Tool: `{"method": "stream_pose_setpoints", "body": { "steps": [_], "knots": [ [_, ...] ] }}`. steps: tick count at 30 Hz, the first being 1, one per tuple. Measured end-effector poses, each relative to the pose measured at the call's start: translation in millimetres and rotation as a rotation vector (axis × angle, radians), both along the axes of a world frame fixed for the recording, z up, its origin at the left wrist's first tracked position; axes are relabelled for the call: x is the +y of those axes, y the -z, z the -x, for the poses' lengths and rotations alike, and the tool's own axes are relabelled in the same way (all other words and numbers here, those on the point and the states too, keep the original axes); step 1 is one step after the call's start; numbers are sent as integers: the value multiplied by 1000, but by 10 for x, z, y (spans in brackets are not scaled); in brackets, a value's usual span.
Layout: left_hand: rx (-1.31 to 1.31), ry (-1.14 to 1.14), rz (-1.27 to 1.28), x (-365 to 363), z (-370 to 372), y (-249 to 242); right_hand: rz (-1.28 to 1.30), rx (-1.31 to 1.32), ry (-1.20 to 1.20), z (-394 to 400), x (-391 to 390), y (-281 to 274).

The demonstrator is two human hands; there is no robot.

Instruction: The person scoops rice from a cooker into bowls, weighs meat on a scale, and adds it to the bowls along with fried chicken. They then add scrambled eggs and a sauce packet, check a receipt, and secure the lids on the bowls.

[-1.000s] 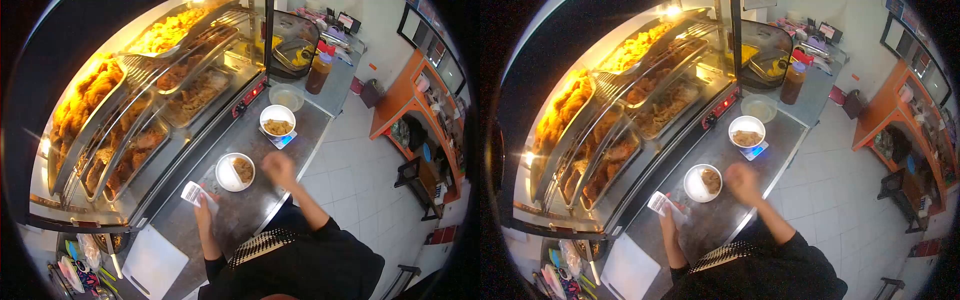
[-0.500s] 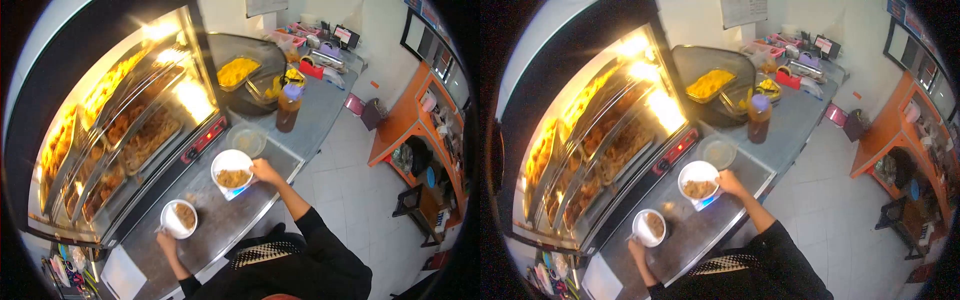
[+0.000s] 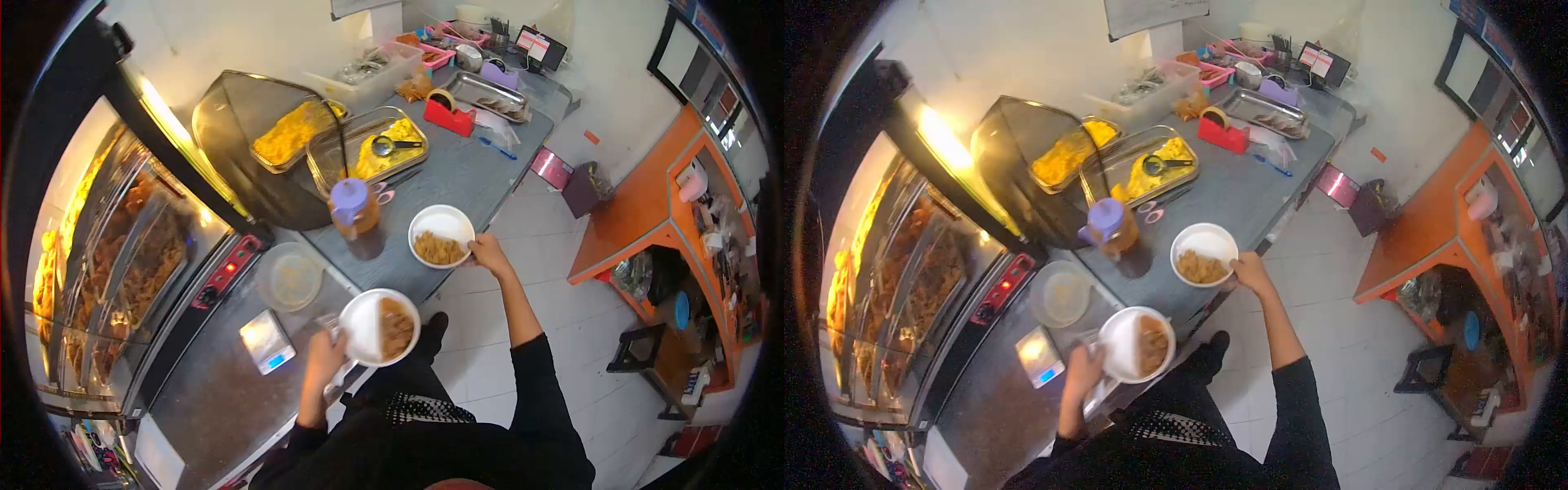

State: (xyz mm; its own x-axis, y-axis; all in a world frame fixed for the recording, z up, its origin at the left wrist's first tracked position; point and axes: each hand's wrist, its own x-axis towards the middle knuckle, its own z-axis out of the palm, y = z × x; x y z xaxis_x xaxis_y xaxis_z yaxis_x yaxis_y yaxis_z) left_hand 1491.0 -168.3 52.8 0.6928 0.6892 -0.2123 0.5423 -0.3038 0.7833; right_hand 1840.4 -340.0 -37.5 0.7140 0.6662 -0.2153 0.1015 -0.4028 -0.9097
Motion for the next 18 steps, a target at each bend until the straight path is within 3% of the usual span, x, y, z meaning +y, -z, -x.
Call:
{"method": "stream_pose_setpoints", "body": {
  "steps": [1,2,3,4,5,7,8,10,12,14,15,17,18],
  "knots": [
    [34,32,42,-87,-361,165,-60,56,56,-214,4,-2],
    [-42,87,-196,-174,-723,314,-122,109,109,-412,67,-40],
    [-24,73,-232,-231,-1044,458,-183,164,161,-590,147,-51],
    [-124,61,-246,-282,-1347,548,-245,336,219,-774,244,-80],
    [-229,44,-261,-292,-1658,572,-270,311,211,-1001,339,-26],
    [-131,1,-322,-220,-2188,634,-304,271,180,-1425,516,212],
    [-58,-19,-342,-216,-2337,690,-229,393,195,-1502,582,24],
    [-92,-121,-342,-56,-2680,778,-312,426,179,-1664,748,-44],
    [-104,-221,-409,38,-2909,676,-370,468,192,-1812,877,-54],
    [-80,-315,-546,101,-3008,455,-189,452,102,-1981,884,-136],
    [-139,-324,-303,127,-3021,255,-100,439,54,-2071,879,-154],
    [-278,-354,184,128,-3037,-233,74,-433,-55,-2116,779,-18],
    [-499,-365,393,81,-3140,-433,-8,-264,-142,-2101,747,-257]
  ]
}}
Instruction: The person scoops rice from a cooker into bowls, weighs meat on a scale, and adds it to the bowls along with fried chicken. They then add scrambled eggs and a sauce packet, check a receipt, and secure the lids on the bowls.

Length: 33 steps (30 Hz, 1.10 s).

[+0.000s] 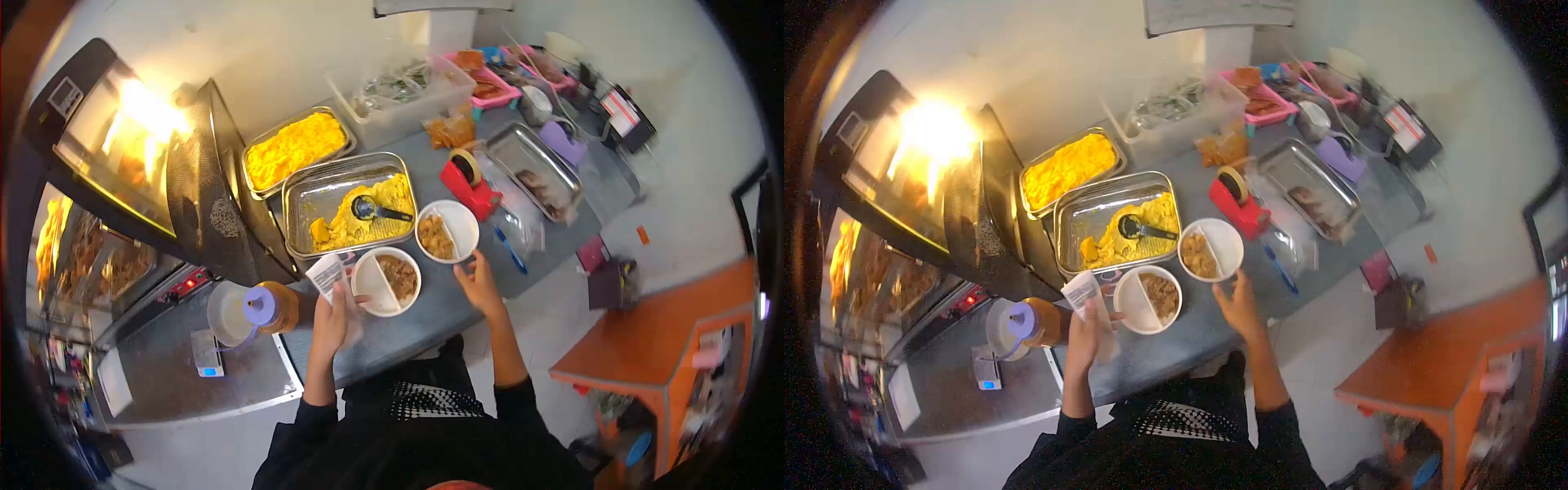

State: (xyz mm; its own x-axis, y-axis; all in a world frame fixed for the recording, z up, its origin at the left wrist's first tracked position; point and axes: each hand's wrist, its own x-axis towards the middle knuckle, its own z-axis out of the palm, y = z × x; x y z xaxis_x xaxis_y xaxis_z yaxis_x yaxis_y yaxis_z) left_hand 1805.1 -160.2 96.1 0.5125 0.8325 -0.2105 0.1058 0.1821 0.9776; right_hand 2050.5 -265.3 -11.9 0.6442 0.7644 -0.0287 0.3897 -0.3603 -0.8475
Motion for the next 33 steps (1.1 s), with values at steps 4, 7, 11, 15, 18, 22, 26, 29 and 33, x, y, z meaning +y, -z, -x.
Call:
{"method": "stream_pose_setpoints", "body": {
  "steps": [4,7,11,15,18,22,26,29,33],
  "knots": [
    [-649,65,414,-164,-663,-346,-433,650,-576,138,59,-952],
    [-821,89,365,-227,-1203,-663,-405,641,-738,42,54,-1369],
    [-1030,70,358,-182,-1560,-879,-146,959,-880,-455,33,-1783],
    [-1146,-60,300,-196,-1852,-1124,-211,948,-1003,-721,73,-1865],
    [-1161,-110,240,-161,-1992,-1145,-182,987,-1037,-853,152,-1899],
    [-1283,-140,313,-42,-2106,-1113,-206,1005,-1075,-944,319,-1874],
    [-1253,-137,337,78,-2160,-1034,-187,1017,-1091,-1006,454,-1855],
    [-1278,-237,367,156,-2201,-1006,-228,1009,-1125,-1044,535,-1833],
    [-1231,-250,326,253,-2232,-1061,-301,1102,-1167,-1093,631,-1752]
  ]
}}
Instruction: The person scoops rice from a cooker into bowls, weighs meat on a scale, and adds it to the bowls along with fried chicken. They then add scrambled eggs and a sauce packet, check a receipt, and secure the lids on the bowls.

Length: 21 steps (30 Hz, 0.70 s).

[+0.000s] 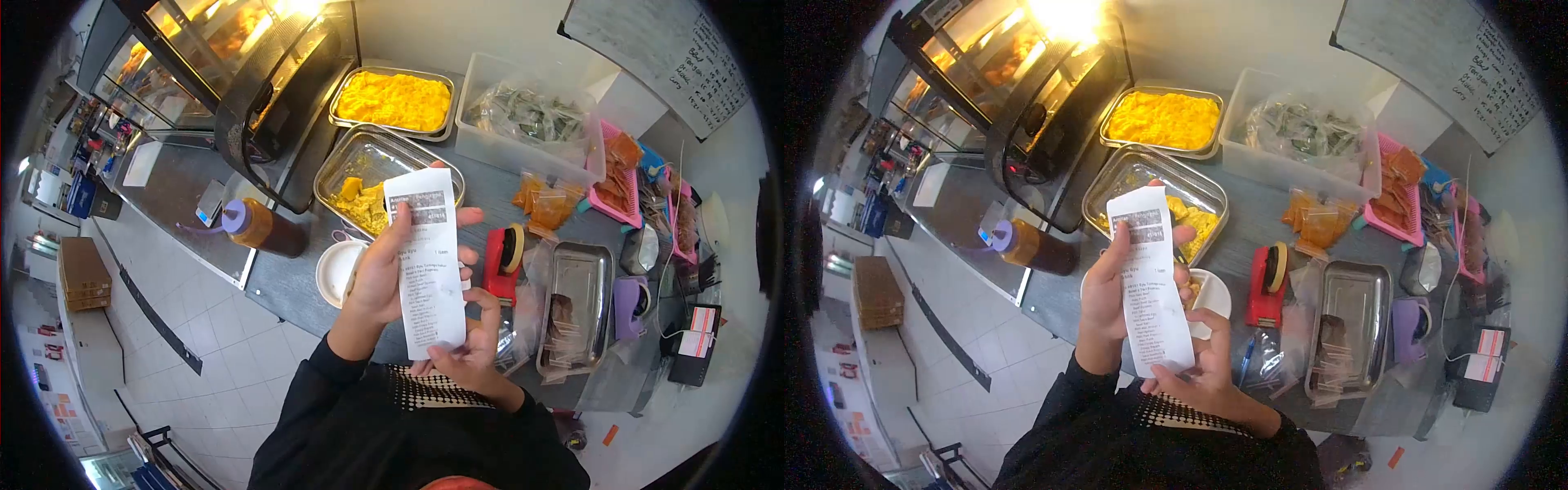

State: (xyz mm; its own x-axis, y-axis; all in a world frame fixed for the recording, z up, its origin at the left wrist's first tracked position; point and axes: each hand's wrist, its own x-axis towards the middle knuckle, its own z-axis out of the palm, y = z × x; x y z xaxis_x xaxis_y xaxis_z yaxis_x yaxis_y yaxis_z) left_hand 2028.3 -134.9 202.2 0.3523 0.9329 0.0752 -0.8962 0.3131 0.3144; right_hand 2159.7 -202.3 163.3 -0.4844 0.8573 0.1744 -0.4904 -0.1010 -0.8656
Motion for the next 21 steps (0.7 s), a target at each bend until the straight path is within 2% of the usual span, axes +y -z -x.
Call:
{"method": "stream_pose_setpoints", "body": {
  "steps": [5,21],
  "knots": [
    [44,49,-103,92,17,51,15,1,6,5,28,3],
    [-109,173,-43,82,47,-9,-53,-33,74,85,-107,-101]
  ]
}}
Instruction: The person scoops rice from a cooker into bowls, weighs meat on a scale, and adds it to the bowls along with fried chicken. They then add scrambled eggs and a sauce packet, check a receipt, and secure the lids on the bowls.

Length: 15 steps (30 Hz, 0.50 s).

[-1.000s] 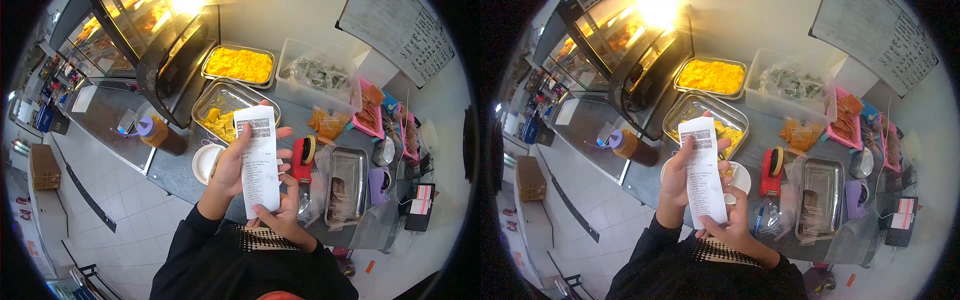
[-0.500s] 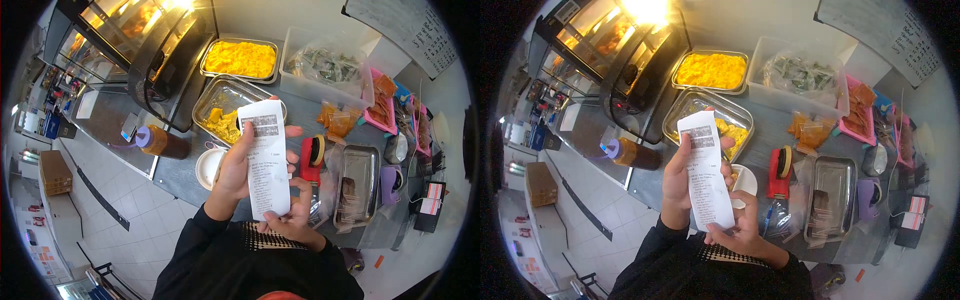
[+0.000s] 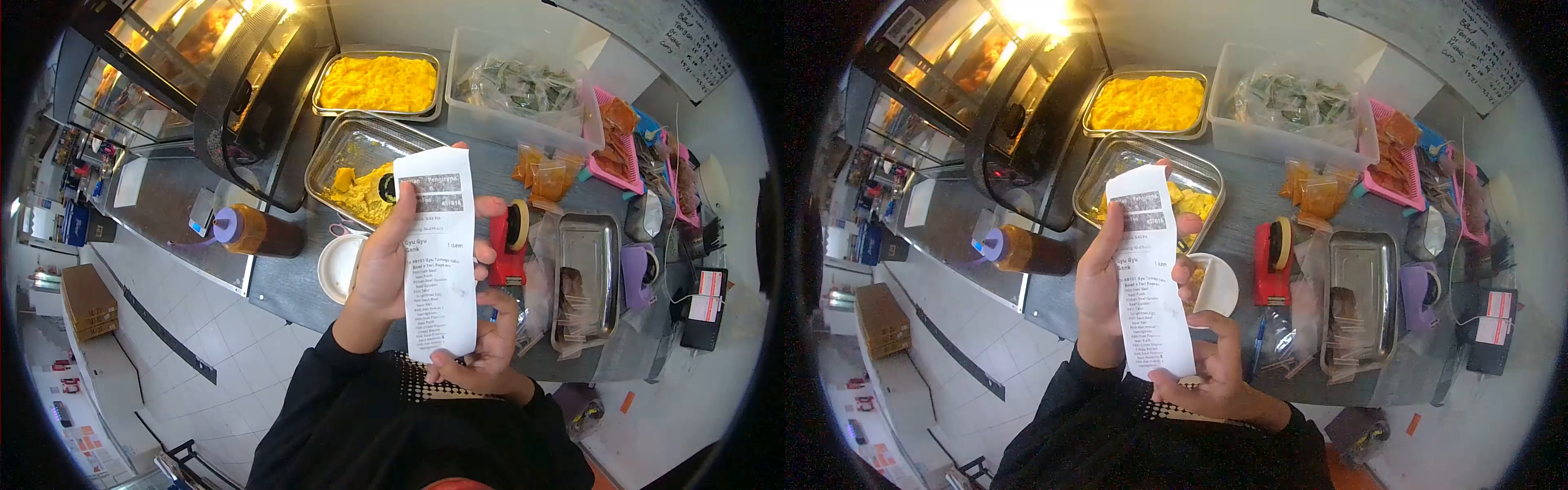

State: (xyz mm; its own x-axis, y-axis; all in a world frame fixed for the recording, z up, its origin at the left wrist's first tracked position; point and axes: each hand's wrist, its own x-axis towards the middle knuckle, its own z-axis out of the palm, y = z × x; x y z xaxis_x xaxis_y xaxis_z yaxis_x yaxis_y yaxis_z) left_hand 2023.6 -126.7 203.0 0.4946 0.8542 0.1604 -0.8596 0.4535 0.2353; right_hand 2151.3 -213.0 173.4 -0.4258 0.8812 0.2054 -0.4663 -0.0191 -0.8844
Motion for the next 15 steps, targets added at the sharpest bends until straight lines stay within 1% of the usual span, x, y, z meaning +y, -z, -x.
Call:
{"method": "stream_pose_setpoints", "body": {
  "steps": [2,5,8,11,15],
  "knots": [
    [-21,-24,62,-32,10,-52,-16,11,4,24,-20,12],
    [-36,-15,13,-35,47,-63,-47,12,11,58,-48,14],
    [-28,-25,29,-56,76,-80,-54,-4,36,87,-71,-4],
    [-21,2,7,-58,97,-36,-58,0,40,111,-68,19],
    [-26,62,49,-15,138,-10,-31,-29,47,138,-33,9]
  ]
}}
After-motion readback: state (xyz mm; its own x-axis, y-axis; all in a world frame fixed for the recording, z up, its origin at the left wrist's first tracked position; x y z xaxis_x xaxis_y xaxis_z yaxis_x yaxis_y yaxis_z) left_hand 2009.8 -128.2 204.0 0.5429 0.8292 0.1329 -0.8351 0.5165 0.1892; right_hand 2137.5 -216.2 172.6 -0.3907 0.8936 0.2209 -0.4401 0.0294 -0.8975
